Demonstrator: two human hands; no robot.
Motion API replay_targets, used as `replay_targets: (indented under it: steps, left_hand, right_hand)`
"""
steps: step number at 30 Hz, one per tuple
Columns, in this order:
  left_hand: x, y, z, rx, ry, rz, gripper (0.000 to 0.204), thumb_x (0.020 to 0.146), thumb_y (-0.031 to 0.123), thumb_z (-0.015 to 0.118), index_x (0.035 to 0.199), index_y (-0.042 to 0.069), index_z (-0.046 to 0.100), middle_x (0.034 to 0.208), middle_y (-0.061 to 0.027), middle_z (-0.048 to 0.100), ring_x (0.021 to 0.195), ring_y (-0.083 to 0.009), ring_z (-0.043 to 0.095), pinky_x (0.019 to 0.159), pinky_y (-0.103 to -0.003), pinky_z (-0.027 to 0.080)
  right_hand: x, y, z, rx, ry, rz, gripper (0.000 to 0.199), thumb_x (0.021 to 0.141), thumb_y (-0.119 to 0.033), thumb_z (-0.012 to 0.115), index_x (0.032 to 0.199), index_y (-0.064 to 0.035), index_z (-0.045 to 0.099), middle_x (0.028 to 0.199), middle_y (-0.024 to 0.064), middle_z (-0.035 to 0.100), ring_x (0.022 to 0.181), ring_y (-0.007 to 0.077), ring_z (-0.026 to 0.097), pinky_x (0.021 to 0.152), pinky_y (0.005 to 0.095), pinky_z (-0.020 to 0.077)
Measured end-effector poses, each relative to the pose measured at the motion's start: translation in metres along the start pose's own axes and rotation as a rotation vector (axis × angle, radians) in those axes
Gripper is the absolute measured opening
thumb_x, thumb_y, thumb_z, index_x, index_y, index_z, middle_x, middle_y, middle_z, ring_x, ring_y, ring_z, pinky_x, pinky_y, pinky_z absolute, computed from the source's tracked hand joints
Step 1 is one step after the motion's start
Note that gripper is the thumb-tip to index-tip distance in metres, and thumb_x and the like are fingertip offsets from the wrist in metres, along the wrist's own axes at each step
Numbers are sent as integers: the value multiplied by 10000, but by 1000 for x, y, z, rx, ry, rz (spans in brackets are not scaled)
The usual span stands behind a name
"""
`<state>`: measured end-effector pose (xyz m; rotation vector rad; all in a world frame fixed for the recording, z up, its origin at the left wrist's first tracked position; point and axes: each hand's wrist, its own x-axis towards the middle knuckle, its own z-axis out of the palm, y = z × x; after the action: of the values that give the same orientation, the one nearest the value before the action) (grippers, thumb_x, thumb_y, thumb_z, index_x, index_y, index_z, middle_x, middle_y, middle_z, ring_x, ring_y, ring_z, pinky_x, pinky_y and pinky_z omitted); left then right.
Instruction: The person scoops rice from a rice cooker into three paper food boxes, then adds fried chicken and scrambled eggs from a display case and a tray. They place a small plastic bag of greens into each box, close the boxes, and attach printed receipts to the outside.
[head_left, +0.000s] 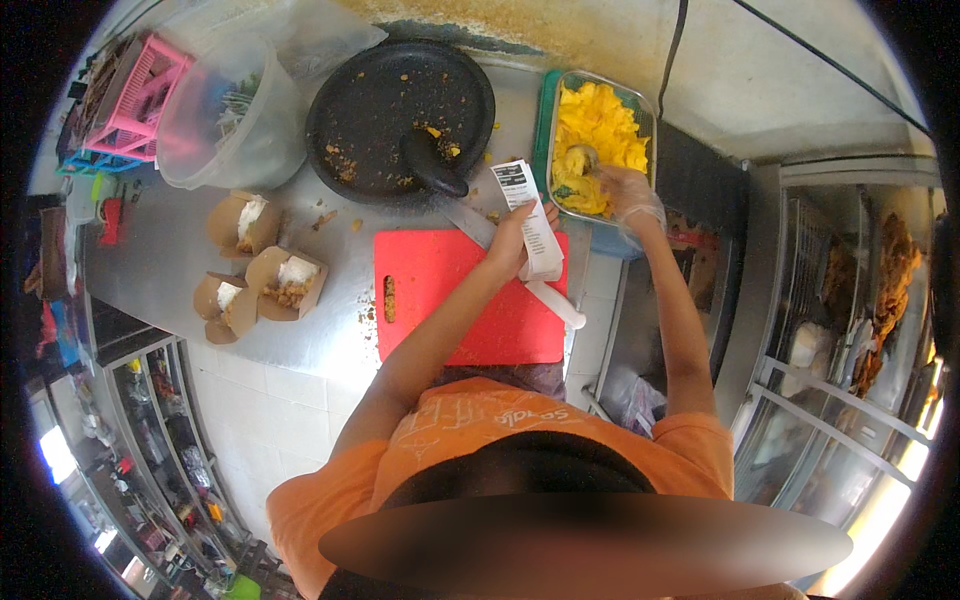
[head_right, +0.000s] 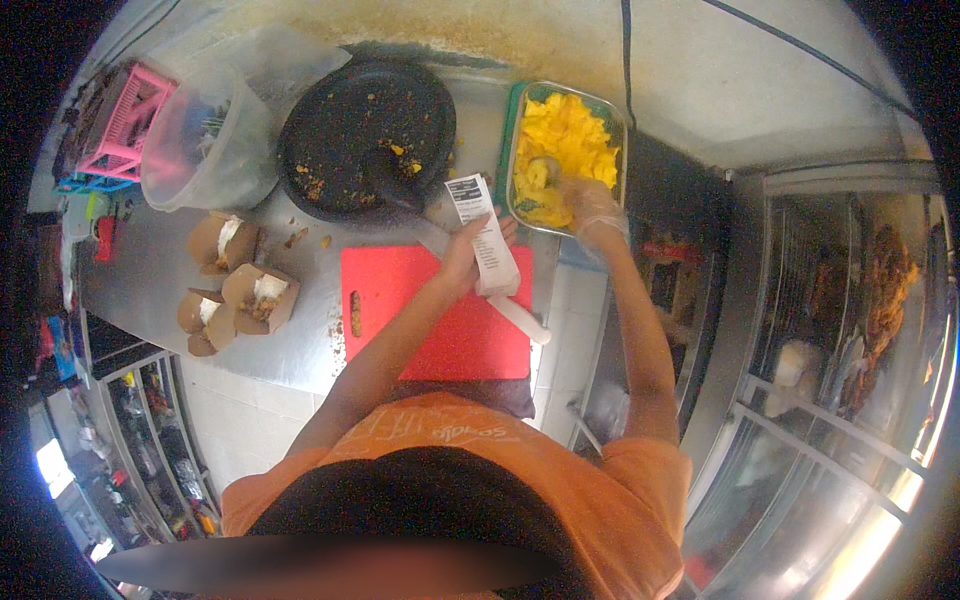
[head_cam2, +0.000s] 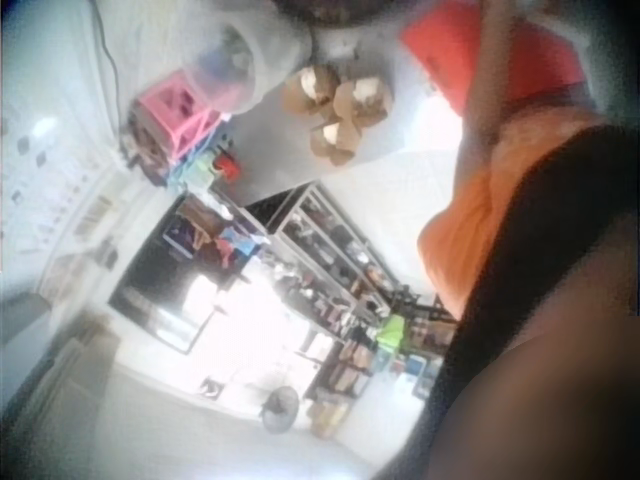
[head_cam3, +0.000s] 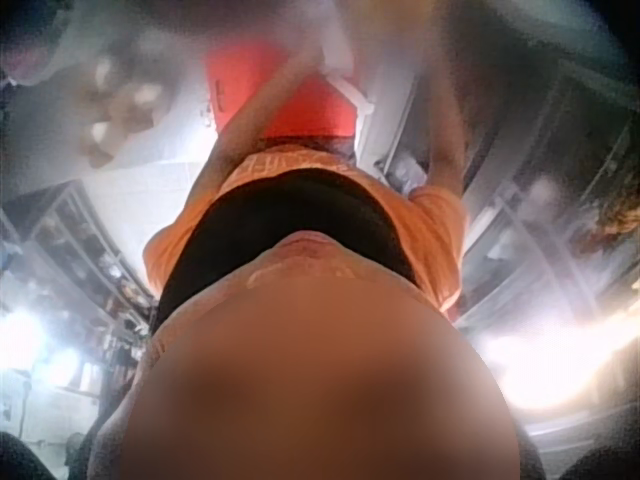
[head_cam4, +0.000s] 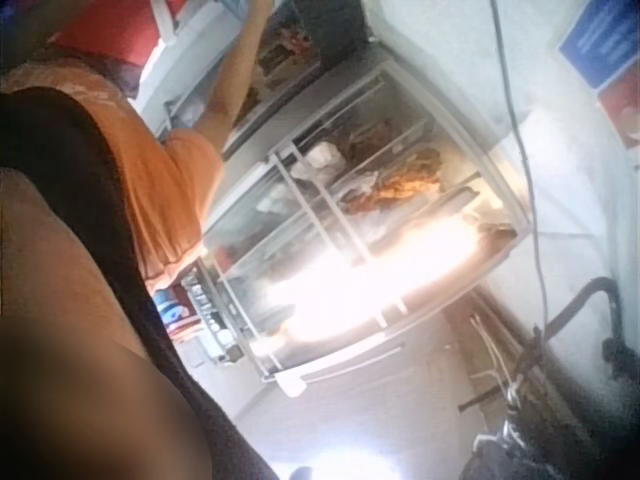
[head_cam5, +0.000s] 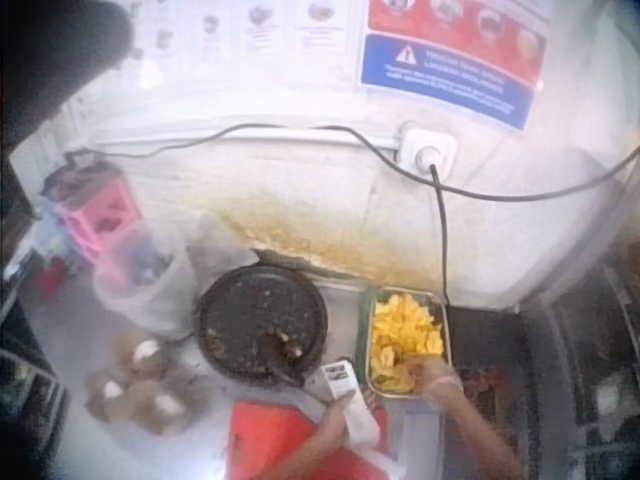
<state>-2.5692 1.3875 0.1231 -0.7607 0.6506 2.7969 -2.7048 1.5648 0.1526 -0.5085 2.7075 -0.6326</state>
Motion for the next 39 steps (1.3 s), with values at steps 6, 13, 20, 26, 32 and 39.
replay_targets:
  steps: [6,13,20,26,32,39]
  left_hand:
    - [-1,-5,2,-43,66,7,420,938,238,504,1276,3,421,1213,-159,537,1146,-291,531,1025,-409,410]
    - [0,-8,3,-52,47,-4,521,936,248,492,1369,-2,345,1337,-221,462,1247,-318,461,1074,-421,358]
    - [-3,-11,2,-46,43,23,556,926,228,495,1384,-28,311,1347,-242,447,1254,-331,455,1088,-424,344]
    - [-34,1,-26,-37,-170,35,594,932,257,451,1409,-35,253,1344,-279,430,1229,-336,474,1046,-413,382]
    - [-143,51,-97,227,-86,120,489,930,292,439,1313,-12,447,925,-134,627,776,-214,635,728,-343,543]
    - [-242,87,-146,230,64,243,384,964,330,466,1163,17,563,633,3,479,479,-79,408,450,-238,357]
  right_hand:
    - [-5,-42,36,-404,-8,57,208,873,-182,522,927,-62,682,937,213,657,900,360,649,738,436,518]
    - [-14,-18,12,-405,-195,-392,161,799,-85,574,907,-24,675,835,189,665,807,342,644,690,407,509]
    - [17,27,2,150,-487,-82,124,874,-129,617,855,-13,659,708,53,615,687,150,578,578,281,439]
    - [4,52,5,656,-482,-142,142,886,-159,628,914,-22,651,816,21,631,659,102,538,573,229,424]
    - [-39,-17,-27,933,-179,208,245,848,-114,672,1072,-23,635,831,30,628,711,97,539,639,214,445]
    - [-86,-187,25,1029,-231,33,287,882,-168,654,1130,-31,608,976,51,643,805,96,570,670,202,473]
